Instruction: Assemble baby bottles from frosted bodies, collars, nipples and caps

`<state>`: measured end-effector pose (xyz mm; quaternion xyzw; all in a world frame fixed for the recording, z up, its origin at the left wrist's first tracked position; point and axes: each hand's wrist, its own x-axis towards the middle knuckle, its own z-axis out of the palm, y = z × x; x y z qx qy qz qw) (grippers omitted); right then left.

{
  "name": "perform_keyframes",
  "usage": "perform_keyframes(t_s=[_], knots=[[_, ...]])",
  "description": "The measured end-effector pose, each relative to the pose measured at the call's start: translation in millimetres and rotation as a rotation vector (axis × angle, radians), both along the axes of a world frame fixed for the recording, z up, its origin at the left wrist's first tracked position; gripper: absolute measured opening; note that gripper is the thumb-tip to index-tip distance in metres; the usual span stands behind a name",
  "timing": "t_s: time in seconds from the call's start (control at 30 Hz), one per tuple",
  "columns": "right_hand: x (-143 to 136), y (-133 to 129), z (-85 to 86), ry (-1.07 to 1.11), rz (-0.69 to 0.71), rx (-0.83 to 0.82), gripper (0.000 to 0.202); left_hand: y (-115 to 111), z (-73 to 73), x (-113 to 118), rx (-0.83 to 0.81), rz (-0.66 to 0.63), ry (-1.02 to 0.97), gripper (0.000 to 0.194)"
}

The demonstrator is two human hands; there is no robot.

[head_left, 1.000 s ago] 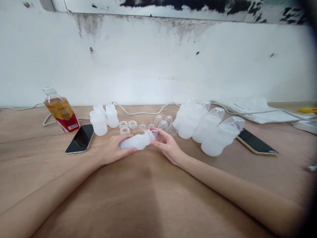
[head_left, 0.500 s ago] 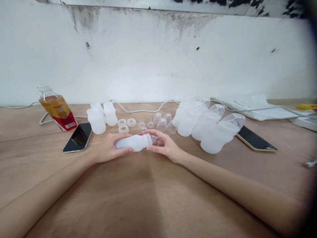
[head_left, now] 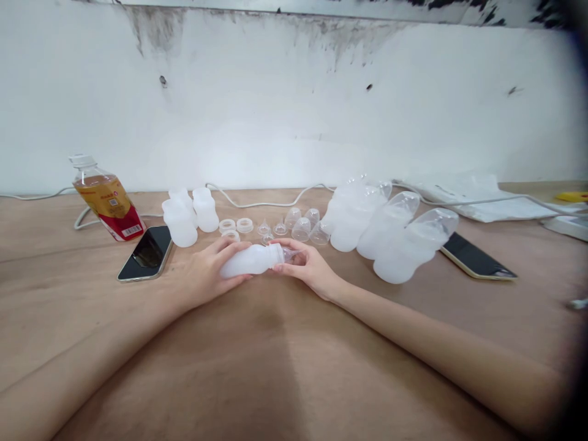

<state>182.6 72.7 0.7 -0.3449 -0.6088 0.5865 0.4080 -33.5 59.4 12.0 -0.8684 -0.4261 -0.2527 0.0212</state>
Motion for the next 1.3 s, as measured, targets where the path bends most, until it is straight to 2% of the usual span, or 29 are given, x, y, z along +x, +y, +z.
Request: perform_keyframes(t_s=[0.07, 0.13, 0.23, 0.33, 0.47, 0.53, 0.73, 0.97, 1.13, 1.23, 1.3], knots=[[-0.4, 0.5, -1.7, 0.034, 0.012, -0.034, 0.040, -0.9, -4.3, -0.7, 0.076, -0.011, 0.012, 0.044], [-0.5, 1.0, -3.1, 0.076, 0.006, -0.048, 0.040, -1.4, -3.5, -2.0, 0.068, -0.047, 0.005, 0.047], [-0.3, 1.6, -4.0, 0.087, -0.028, -0.051, 0.042, -0.3, 2.7, -3.2, -0.060, -0.074, -0.079, 0.038], [0.0, 2.0, -4.0, 0.080, -0.059, -0.072, 0.043, 2.5, 6.7, -3.1, -0.173, -0.030, -0.179, 0.035], [0.4, 1.9, -3.3, 0.069, -0.065, -0.070, 0.043, 3.7, 7.3, -2.4, -0.253, 0.029, -0.106, 0.039], [0.4, 1.3, -1.9, 0.057, -0.056, -0.067, 0.043, 3.1, 6.0, -2.8, -0.224, 0.015, -0.047, 0.038], [0.0, -1.3, 3.7, -0.032, -0.069, 0.012, 0.042, 5.4, -2.2, -7.6, 0.019, -0.050, -0.008, 0.048], [0.8, -1.0, 0.7, -0.106, -0.018, 0.043, 0.045, 3.5, 6.2, -7.6, -0.186, -0.096, 0.011, 0.035], [0.3, -1.4, 1.0, -0.017, -0.028, 0.022, 0.041, -2.6, 4.3, -1.2, -0.134, -0.068, -0.066, 0.040], [-0.1, -1.6, 1.5, -0.037, -0.030, 0.026, 0.042, -2.6, 5.1, -0.3, -0.126, -0.087, -0.041, 0.044], [-0.2, -1.7, 1.7, -0.062, -0.031, 0.027, 0.042, -1.6, 6.0, -0.7, -0.140, -0.112, 0.005, 0.040]])
